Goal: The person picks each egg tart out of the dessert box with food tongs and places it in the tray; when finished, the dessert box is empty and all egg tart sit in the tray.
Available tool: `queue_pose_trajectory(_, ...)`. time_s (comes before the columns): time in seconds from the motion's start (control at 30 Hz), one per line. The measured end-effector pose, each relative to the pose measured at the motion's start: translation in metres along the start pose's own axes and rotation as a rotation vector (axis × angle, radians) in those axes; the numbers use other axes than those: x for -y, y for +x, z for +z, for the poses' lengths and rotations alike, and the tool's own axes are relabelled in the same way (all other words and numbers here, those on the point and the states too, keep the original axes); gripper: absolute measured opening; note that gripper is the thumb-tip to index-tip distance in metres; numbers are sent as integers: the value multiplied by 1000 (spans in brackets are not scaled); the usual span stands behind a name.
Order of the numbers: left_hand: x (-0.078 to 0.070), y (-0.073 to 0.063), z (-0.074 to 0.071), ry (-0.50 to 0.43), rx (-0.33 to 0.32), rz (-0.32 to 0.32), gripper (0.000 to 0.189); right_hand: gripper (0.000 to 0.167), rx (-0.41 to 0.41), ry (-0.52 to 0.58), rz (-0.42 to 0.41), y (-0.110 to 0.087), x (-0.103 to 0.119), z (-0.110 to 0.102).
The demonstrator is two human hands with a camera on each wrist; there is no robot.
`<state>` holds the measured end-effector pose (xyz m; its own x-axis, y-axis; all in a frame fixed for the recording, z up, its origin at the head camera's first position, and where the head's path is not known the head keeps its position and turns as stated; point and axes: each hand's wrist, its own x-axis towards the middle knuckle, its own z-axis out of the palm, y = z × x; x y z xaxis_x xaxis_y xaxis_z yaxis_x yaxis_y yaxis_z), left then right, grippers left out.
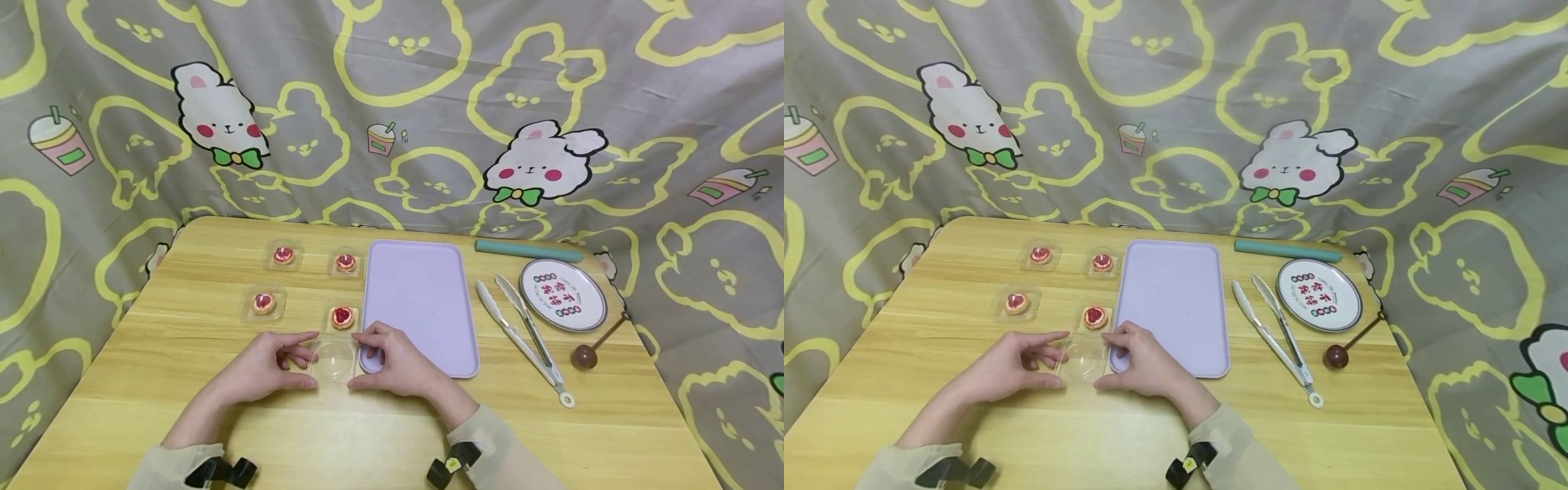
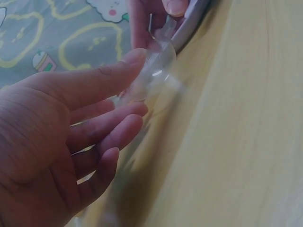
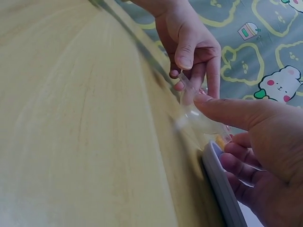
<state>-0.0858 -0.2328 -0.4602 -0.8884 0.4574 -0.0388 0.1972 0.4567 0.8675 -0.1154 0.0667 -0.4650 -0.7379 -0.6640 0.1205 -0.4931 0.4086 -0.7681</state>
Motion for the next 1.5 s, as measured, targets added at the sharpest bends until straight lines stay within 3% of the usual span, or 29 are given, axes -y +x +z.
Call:
queue_pose_trajectory(0.27,-4,-5,-11,12,-23,-18,82,69,-7,13,-10,-3,3,-11)
queue_pose_trajectory(0.4,-7,-7,-21,51,-46,20,74,61,-25,32,-35,-3,4,-21)
queue_pose_trajectory(0.73,-19,-7,-51,112,-164,79,57,57,-21,97,-27,13,10,-47)
queue_pose_trajectory(0.97,-21,-9,-76,184,-258,123,58,59,-13,96,-80,30,15,-58)
queue_pose_trajectory(1.27,-2,-16,-108,186,-357,30,72,60,40,131,-73,59,28,-59)
queue_pose_trajectory(1.5,25,-20,-119,148,-302,-25,75,59,65,169,-41,81,29,-50)
